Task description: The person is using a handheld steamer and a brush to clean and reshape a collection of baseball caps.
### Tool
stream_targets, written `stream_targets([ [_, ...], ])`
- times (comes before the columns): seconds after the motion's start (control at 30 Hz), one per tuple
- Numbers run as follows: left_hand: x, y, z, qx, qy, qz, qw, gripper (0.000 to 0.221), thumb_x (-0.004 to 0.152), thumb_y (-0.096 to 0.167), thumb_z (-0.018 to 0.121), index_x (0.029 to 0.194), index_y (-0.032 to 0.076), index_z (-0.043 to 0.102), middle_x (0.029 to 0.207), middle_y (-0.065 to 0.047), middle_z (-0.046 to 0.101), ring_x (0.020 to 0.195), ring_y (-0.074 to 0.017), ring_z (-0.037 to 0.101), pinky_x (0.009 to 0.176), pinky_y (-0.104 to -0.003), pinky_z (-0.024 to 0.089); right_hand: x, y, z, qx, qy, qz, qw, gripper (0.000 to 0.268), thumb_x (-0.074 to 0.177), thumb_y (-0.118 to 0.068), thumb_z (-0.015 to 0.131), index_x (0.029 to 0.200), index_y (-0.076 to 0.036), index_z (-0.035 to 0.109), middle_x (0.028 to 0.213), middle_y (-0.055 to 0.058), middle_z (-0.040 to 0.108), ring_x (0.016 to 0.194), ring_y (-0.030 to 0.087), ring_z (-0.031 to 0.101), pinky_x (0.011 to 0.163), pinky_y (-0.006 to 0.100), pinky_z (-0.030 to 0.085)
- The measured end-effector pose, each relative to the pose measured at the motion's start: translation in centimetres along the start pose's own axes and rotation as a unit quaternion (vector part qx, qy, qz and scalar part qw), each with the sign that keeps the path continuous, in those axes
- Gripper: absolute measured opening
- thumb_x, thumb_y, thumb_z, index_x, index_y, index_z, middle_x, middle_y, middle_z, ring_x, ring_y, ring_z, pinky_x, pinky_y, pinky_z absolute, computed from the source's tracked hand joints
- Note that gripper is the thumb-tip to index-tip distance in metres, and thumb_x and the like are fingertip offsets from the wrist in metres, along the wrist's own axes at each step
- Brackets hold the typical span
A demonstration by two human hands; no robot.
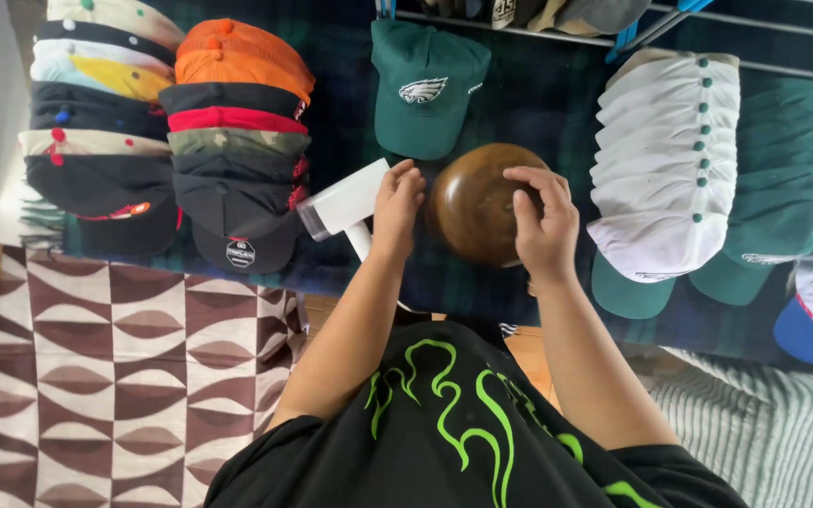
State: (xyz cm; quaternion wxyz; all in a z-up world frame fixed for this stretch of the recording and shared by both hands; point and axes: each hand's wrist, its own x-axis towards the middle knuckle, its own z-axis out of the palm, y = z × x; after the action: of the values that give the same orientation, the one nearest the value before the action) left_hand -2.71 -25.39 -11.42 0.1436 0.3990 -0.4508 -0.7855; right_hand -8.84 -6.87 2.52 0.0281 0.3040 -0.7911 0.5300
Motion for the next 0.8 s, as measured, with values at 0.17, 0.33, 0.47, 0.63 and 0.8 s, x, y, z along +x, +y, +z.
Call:
stream_targets([
  [0.17, 2.9, 1.1, 2.3, 0.035, -0.043, -0.07, 0.996, 0.058, 0.098, 0.032, 0.068, 0.147, 0.006, 0.053, 0.136, -0.021, 0.056, 0.13, -0.0329, 0.056, 0.111, -0.048, 0.046, 0.8, 0.0, 2.8, -0.178, 0.065, -0.084, 0.978, 0.023, 0.094, 0.008, 0.063, 0.109, -0.005, 0.075, 0.106, 0.006, 0.073, 0.102, 0.025, 0.064, 0.092, 0.037, 0.054],
  [0.33, 5.2, 2.6, 3.5, -0.065, -0.032, -0.09, 0.993, 0.058, 0.098, 0.03, 0.071, 0.151, 0.017, 0.052, 0.157, -0.025, 0.039, 0.152, -0.0381, 0.034, 0.118, -0.055, 0.034, 0.9, 0.3, 3.3, -0.195, 0.07, -0.095, 0.974, 0.022, 0.092, 0.009, 0.063, 0.105, -0.005, 0.075, 0.104, 0.006, 0.074, 0.101, 0.026, 0.066, 0.09, 0.037, 0.055],
  [0.47, 9.1, -0.2, 4.8, -0.162, 0.021, -0.026, 0.986, 0.029, 0.099, 0.009, 0.065, 0.127, 0.011, 0.073, 0.138, -0.019, 0.058, 0.126, -0.0279, 0.058, 0.099, -0.038, 0.054, 1.1, 0.6, 3.7, -0.204, 0.078, -0.101, 0.971, 0.022, 0.092, 0.008, 0.061, 0.103, -0.006, 0.074, 0.104, 0.006, 0.074, 0.099, 0.028, 0.067, 0.088, 0.039, 0.054],
  [0.63, 5.6, 6.0, 3.6, -0.189, -0.033, -0.013, 0.981, 0.031, 0.099, 0.008, 0.066, 0.13, 0.009, 0.07, 0.126, -0.014, 0.06, 0.102, -0.0205, 0.062, 0.094, -0.035, 0.059, 1.0, 0.2, 3.6, -0.198, 0.073, -0.083, 0.974, 0.021, 0.092, 0.008, 0.062, 0.101, -0.006, 0.075, 0.105, 0.007, 0.075, 0.099, 0.029, 0.067, 0.089, 0.04, 0.055],
  [0.8, -2.5, 9.5, 0.2, -0.244, -0.153, 0.01, 0.958, 0.047, 0.096, 0.001, 0.056, 0.143, 0.006, 0.057, 0.053, -0.003, 0.046, 0.046, -0.009, 0.053, 0.056, -0.02, 0.051, 0.8, -0.4, 2.9, -0.125, 0.061, -0.022, 0.99, 0.018, 0.09, 0.008, 0.067, 0.099, -0.005, 0.075, 0.102, 0.01, 0.075, 0.102, 0.034, 0.069, 0.091, 0.044, 0.055],
])
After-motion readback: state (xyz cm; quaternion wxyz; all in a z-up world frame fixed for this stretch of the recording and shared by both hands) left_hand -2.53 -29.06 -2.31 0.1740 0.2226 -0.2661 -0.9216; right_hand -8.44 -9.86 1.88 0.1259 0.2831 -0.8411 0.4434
